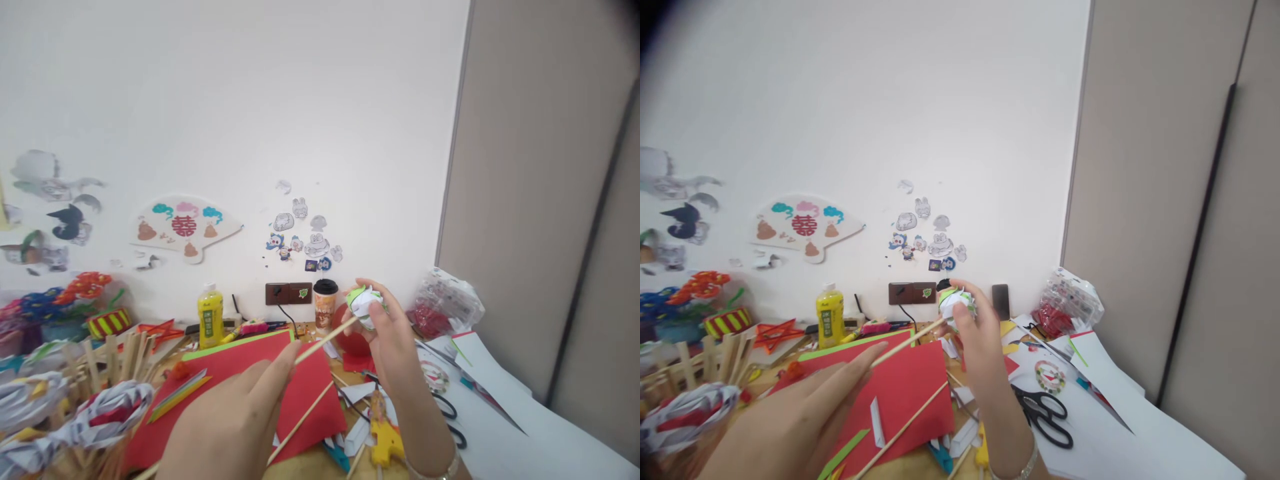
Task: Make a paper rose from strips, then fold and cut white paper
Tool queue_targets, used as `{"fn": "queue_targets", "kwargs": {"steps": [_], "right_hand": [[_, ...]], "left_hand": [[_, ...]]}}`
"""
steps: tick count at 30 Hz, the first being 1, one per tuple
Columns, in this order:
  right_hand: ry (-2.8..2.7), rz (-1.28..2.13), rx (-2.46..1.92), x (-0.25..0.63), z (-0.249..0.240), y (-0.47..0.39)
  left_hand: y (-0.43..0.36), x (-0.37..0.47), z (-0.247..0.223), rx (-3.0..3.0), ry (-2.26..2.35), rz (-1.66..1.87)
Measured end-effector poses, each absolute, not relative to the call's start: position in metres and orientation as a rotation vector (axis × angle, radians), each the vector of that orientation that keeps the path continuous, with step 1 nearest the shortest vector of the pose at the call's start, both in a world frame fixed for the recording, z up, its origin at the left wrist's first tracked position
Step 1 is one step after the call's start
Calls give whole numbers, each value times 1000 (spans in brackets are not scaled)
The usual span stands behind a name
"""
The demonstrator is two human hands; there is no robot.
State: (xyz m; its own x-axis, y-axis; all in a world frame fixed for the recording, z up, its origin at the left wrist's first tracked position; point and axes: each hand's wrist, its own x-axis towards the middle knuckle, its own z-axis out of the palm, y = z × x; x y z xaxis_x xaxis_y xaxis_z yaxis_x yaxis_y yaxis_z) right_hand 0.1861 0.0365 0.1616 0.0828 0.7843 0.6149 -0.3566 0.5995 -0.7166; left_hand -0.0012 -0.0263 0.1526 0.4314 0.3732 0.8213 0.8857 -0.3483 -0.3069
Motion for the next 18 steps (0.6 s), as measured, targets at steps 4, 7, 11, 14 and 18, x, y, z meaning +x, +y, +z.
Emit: {"fn": "queue_targets", "kwargs": {"steps": [4, 7, 11, 14, 18], "right_hand": [[-1171, 875, -486, 185, 162, 38], [-1192, 862, -488, 186, 161, 39], [-1199, 815, -496, 186, 159, 40], [-1210, 813, -520, 184, 158, 40], [-1273, 829, -464, 188, 161, 38]], "left_hand": [[-25, -3, 151, -1925, -1054, -833], [-25, -5, 149, -1930, -1046, -811], [-23, -7, 147, -1945, -1063, -791], [-20, -8, 146, -1986, -1104, -802], [-16, -12, 148, -2139, -1218, -866]]}}
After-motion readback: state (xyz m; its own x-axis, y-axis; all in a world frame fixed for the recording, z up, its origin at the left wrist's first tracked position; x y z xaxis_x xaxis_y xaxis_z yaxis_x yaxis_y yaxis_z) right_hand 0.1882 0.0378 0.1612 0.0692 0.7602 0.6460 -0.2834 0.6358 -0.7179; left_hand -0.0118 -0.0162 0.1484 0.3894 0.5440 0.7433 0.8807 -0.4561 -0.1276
